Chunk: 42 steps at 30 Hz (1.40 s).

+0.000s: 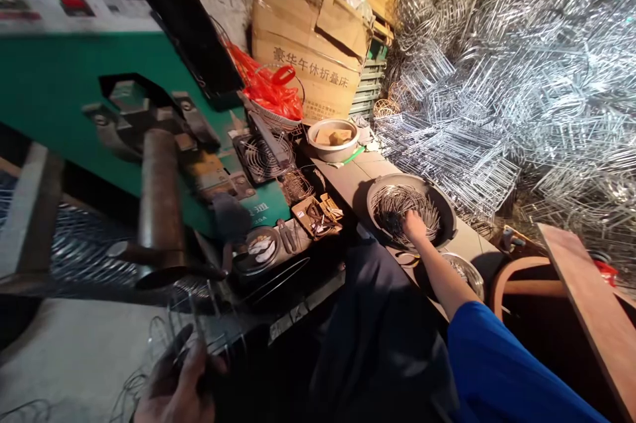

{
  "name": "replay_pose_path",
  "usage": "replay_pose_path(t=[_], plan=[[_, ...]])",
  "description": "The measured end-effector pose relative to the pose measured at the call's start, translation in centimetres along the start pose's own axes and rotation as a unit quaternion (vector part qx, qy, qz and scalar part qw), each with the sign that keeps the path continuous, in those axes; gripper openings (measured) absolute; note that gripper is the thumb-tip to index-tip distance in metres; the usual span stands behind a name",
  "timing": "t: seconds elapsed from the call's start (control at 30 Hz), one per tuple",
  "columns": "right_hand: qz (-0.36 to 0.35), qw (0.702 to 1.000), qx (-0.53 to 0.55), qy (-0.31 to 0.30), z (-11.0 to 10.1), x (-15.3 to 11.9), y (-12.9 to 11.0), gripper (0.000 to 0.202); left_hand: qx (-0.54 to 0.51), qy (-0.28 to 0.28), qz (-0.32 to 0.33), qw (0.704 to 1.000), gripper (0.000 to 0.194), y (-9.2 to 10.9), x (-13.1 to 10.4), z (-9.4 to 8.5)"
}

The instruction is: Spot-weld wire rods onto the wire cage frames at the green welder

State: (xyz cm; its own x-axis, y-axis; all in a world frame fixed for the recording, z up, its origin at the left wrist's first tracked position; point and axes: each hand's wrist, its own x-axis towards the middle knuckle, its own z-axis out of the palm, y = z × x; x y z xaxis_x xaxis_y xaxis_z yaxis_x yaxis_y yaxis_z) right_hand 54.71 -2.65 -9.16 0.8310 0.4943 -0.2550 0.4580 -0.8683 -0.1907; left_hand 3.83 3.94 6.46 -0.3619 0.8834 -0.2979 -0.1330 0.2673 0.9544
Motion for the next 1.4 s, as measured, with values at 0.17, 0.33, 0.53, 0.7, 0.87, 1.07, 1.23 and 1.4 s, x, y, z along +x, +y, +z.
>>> replay_pose_path(t=[0.17,0.33,0.53,0.7,0.87,1.07,1.23,1.4], plan=[[0.006,1.0,0.007,0.0,-1.2,-0.7,1.3,0.029,-0.017,-0.069,-0.012,0.997,0.039,-1.3,0.7,-1.1],[-0.031,0.997,0.064,0.04,-1.6,-1.8,-0.2,0.028,-0.019,-0.074,-0.022,0.997,0.041,-1.8,0.8,-1.4],[-0.01,0.974,0.211,0.079,-5.7,-0.5,-3.3,0.03,-0.042,-0.073,-0.014,0.996,0.048,-2.1,0.4,-1.6],[-0.07,0.927,0.359,0.084,-11.1,-1.3,-6.4,0.034,-0.058,-0.09,-0.006,0.994,0.054,-2.6,0.5,-2.0],[-0.251,0.802,0.535,-0.092,-14.4,-7.5,-10.4,0.035,-0.087,-0.106,-0.006,0.99,0.057,-3.4,0.3,-1.8],[-0.355,0.757,0.517,-0.183,-13.0,-14.0,-17.7,0.04,-0.137,-0.121,0.003,0.983,0.058,-4.4,-0.8,-1.2],[-0.394,0.761,0.48,-0.188,-7.5,-18.2,-21.7,0.055,-0.159,-0.121,-0.007,0.98,0.061,-4.8,-1.9,-1.6],[-0.437,0.747,0.456,-0.207,-3.1,-20.6,-22.8,0.058,-0.175,-0.126,-0.016,0.976,0.064,-5.6,-1.6,-2.5]])
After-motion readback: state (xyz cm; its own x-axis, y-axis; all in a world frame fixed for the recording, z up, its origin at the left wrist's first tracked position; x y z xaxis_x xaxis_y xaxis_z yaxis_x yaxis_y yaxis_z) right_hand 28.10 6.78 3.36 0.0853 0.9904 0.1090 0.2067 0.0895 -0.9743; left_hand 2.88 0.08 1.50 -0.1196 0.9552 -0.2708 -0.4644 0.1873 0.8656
